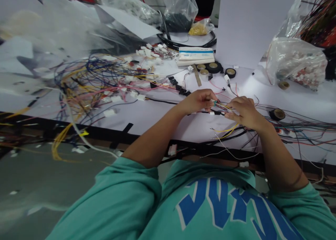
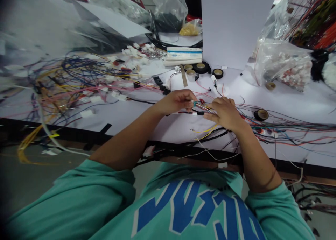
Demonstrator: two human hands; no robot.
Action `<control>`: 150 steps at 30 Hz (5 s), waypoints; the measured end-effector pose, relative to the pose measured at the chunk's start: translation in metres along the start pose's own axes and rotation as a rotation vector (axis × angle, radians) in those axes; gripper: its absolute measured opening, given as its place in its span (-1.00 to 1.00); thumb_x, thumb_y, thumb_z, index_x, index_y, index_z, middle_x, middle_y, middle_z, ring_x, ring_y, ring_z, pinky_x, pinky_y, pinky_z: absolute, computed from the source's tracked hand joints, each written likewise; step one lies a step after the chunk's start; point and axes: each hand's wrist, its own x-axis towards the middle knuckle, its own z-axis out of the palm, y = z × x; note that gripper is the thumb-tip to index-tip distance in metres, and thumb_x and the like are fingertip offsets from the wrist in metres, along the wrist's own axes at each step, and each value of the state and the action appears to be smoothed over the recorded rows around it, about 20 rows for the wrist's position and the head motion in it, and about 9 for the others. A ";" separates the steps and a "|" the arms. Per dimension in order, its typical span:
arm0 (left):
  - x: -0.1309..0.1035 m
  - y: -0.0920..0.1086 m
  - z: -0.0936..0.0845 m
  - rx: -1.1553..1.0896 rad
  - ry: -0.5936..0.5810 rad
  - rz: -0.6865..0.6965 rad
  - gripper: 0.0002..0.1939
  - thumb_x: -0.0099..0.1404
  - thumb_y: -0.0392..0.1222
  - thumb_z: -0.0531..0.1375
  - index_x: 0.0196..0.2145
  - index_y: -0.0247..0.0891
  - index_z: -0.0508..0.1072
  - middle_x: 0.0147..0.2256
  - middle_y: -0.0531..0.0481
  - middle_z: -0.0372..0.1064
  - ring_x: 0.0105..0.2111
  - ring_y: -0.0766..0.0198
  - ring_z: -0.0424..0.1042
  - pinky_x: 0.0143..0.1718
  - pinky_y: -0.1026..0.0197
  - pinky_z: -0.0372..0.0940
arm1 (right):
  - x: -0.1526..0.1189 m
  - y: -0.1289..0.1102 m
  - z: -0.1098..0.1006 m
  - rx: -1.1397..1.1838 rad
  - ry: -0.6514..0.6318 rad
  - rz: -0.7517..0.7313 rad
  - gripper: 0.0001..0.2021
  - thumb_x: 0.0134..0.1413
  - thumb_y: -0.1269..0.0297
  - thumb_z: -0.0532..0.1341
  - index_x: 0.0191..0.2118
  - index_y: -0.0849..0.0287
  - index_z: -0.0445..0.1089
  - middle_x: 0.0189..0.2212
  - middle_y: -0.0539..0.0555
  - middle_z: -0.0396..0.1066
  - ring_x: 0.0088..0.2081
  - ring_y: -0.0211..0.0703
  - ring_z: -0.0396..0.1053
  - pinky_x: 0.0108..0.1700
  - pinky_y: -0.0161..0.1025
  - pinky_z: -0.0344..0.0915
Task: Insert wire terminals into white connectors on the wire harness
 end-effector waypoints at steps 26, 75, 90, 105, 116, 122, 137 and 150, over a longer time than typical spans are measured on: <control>-0.010 0.012 0.014 0.890 0.267 0.162 -0.77 0.09 -0.09 0.12 -0.35 -0.30 0.39 -0.43 -0.01 0.35 -0.43 0.32 0.28 -0.42 0.30 0.13 | 0.004 0.014 -0.005 0.668 -0.484 0.282 -0.74 -0.11 0.11 0.15 -0.56 0.22 0.23 -0.67 -0.14 0.05 -0.57 -0.41 0.03 -0.48 -0.37 -0.05; -0.017 0.018 0.026 1.294 -0.307 0.376 -0.84 0.12 -0.26 0.03 -0.47 -0.30 0.39 -0.32 -0.10 0.39 -0.30 0.18 0.34 -0.21 0.15 0.20 | 0.003 0.043 -0.013 0.929 0.373 0.598 -0.94 -0.15 0.39 0.24 -0.50 0.24 0.34 -0.61 -0.11 0.27 -0.59 -0.46 0.17 -0.48 -0.41 0.17; -0.016 0.030 0.041 1.387 -0.363 0.121 -0.86 0.09 -0.27 0.05 -0.54 -0.29 0.37 -0.51 -0.08 0.36 -0.39 0.18 0.33 -0.35 0.19 0.15 | 0.003 0.043 -0.017 0.741 0.502 0.720 -0.90 -0.20 0.52 0.15 -0.62 0.26 0.28 -0.71 -0.13 0.18 -0.65 -0.45 0.14 -0.54 -0.42 0.13; -0.020 0.030 0.041 1.139 -0.339 -0.180 -0.70 0.16 -0.06 0.03 -0.19 -0.26 0.27 -0.36 -0.02 0.39 -0.41 0.25 0.35 -0.44 0.31 0.10 | 0.002 0.048 -0.022 0.613 0.556 0.707 -0.89 -0.15 0.48 0.10 -0.60 0.22 0.24 -0.71 -0.13 0.11 -0.64 -0.44 0.11 -0.57 -0.39 0.09; -0.009 0.017 0.025 0.799 -0.181 -0.113 -0.79 0.11 -0.12 -0.01 -0.45 -0.29 0.31 -0.54 0.09 0.26 -0.48 0.35 0.25 -0.42 0.32 0.14 | 0.003 0.048 -0.024 0.724 0.595 0.670 -0.88 -0.13 0.41 0.14 -0.60 0.19 0.23 -0.69 -0.13 0.13 -0.63 -0.45 0.12 -0.56 -0.41 0.12; -0.002 0.005 0.022 0.527 -0.141 -0.183 -0.84 0.00 -0.22 0.05 -0.44 -0.32 0.33 -0.51 0.09 0.27 -0.49 0.39 0.25 -0.42 0.31 0.18 | 0.002 0.046 -0.033 0.821 0.625 0.666 -0.86 -0.10 0.41 0.17 -0.58 0.18 0.22 -0.66 -0.13 0.16 -0.65 -0.46 0.08 -0.57 -0.39 0.06; 0.008 -0.011 0.019 0.299 -0.132 -0.157 -0.87 -0.04 -0.35 0.09 -0.44 -0.31 0.28 -0.54 0.11 0.23 -0.64 0.51 0.11 -0.58 0.37 0.12 | -0.143 -0.016 -0.055 1.094 0.486 0.558 -0.71 -0.16 -0.03 0.10 -0.52 0.04 0.04 -0.65 -0.14 -0.15 -0.69 -0.35 -0.19 -0.66 -0.32 -0.15; 0.009 -0.011 0.013 0.285 -0.144 -0.130 -0.83 0.04 -0.34 0.14 -0.32 -0.35 0.35 -0.49 0.02 0.34 -0.64 0.51 0.18 -0.55 0.34 0.16 | -0.228 -0.003 -0.050 0.680 1.569 1.155 -0.77 -0.53 0.49 0.21 -0.70 -0.09 0.33 -0.66 -0.03 0.20 -0.63 -0.29 0.12 -0.54 -0.14 0.05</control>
